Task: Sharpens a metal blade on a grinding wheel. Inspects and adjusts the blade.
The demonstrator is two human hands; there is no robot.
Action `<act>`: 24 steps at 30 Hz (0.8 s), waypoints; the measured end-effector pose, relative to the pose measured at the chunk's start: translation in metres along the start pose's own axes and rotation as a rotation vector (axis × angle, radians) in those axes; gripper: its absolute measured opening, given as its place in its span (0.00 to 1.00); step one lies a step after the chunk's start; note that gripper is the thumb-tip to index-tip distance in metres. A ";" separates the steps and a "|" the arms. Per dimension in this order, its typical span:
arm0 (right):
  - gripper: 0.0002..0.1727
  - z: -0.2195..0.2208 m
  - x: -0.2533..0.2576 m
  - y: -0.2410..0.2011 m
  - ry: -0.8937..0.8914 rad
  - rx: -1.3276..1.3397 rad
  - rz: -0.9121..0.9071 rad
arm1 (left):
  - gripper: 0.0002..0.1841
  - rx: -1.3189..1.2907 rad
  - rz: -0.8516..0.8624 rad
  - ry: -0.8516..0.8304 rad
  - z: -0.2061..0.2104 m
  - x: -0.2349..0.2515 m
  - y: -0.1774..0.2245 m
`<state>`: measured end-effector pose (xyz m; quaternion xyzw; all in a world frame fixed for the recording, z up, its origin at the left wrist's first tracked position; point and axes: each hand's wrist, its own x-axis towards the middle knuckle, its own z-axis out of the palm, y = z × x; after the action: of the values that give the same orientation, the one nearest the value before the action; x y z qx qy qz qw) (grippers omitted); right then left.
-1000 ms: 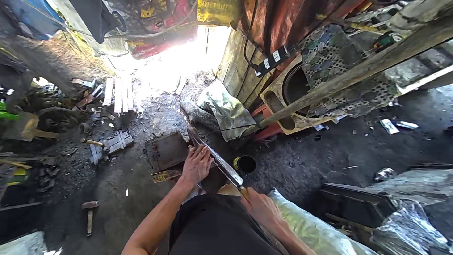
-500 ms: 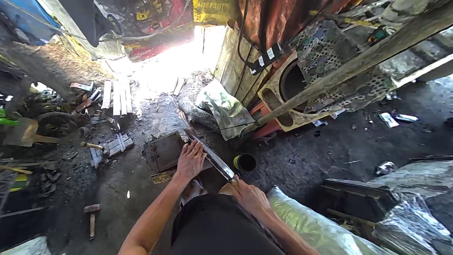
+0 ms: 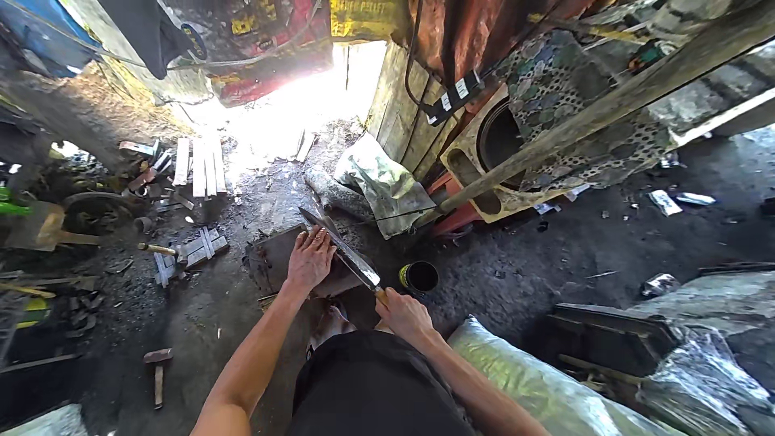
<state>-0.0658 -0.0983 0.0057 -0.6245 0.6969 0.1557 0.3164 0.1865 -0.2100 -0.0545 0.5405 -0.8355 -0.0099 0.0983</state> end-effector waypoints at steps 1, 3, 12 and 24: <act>0.27 0.000 -0.008 0.007 -0.007 -0.019 0.017 | 0.27 -0.018 0.007 0.012 0.001 -0.004 0.009; 0.28 0.001 -0.030 0.026 -0.037 -0.041 0.048 | 0.27 -0.069 0.012 0.023 0.002 -0.016 0.034; 0.19 -0.016 -0.099 0.134 -0.691 1.470 -0.040 | 0.30 -0.198 0.138 0.058 -0.065 0.002 0.133; 0.19 -0.027 -0.089 0.130 -0.663 1.499 -0.149 | 0.29 -0.170 0.179 0.067 -0.094 0.028 0.124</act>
<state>-0.1971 -0.0235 0.0594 -0.2139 0.4429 -0.1958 0.8484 0.0802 -0.1751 0.0571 0.4535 -0.8728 -0.0539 0.1723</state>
